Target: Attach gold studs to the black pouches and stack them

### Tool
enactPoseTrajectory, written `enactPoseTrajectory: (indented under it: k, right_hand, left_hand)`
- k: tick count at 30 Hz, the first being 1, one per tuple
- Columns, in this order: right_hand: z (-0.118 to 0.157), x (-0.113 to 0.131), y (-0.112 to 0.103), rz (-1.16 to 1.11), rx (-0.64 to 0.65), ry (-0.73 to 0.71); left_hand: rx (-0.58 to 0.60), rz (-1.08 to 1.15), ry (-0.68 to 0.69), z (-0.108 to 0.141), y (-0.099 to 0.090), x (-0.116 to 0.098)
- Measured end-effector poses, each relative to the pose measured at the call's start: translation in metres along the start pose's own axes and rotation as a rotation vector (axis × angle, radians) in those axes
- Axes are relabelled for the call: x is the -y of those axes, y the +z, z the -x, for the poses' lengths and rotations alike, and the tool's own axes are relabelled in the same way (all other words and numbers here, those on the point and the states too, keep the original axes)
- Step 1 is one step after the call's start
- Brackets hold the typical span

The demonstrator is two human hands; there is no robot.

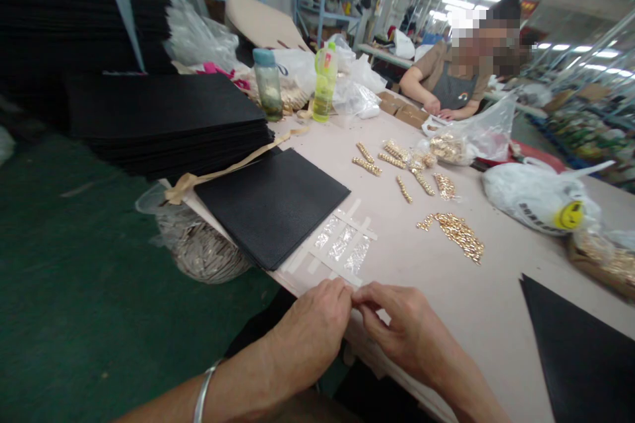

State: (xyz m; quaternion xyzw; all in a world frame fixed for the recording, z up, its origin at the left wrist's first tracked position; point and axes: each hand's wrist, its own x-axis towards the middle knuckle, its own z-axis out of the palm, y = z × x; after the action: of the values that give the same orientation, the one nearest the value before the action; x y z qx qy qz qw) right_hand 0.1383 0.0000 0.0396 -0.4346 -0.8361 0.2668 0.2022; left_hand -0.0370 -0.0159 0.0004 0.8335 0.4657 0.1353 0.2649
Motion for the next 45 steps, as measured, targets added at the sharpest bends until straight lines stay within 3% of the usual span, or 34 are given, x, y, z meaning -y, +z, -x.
enactPoseTrajectory:
  k: [12, 15, 21, 34, 39, 42, 45]
  right_hand:
    - [-0.012, 0.000, 0.010, 0.060, -0.017, -0.002]
    - [-0.017, -0.003, 0.018, 0.073, -0.058, -0.036]
    - [-0.032, -0.007, 0.024, -0.061, -0.004, -0.092]
    - [-0.053, 0.002, 0.046, 0.210, -0.106, -0.147]
    - [-0.061, 0.006, 0.057, 0.224, -0.132, -0.154]
    - [-0.068, 0.015, 0.064, 0.176, -0.178, -0.163]
    - [-0.078, 0.025, 0.068, 0.021, -0.168, -0.128]
  left_hand:
    - [0.050, 0.066, -0.109, -0.004, -0.006, 0.006]
    - [0.038, 0.045, -0.114, -0.002, -0.007, 0.008]
    - [-0.045, 0.020, -0.106, 0.002, -0.012, 0.017]
    - [-0.052, 0.055, -0.241, -0.001, -0.015, 0.029]
    - [-0.064, 0.049, -0.293, 0.004, -0.027, 0.032]
    - [-0.120, 0.116, -0.257, 0.010, -0.036, 0.037]
    - [-0.247, 0.211, -0.216, 0.020, -0.041, 0.047]
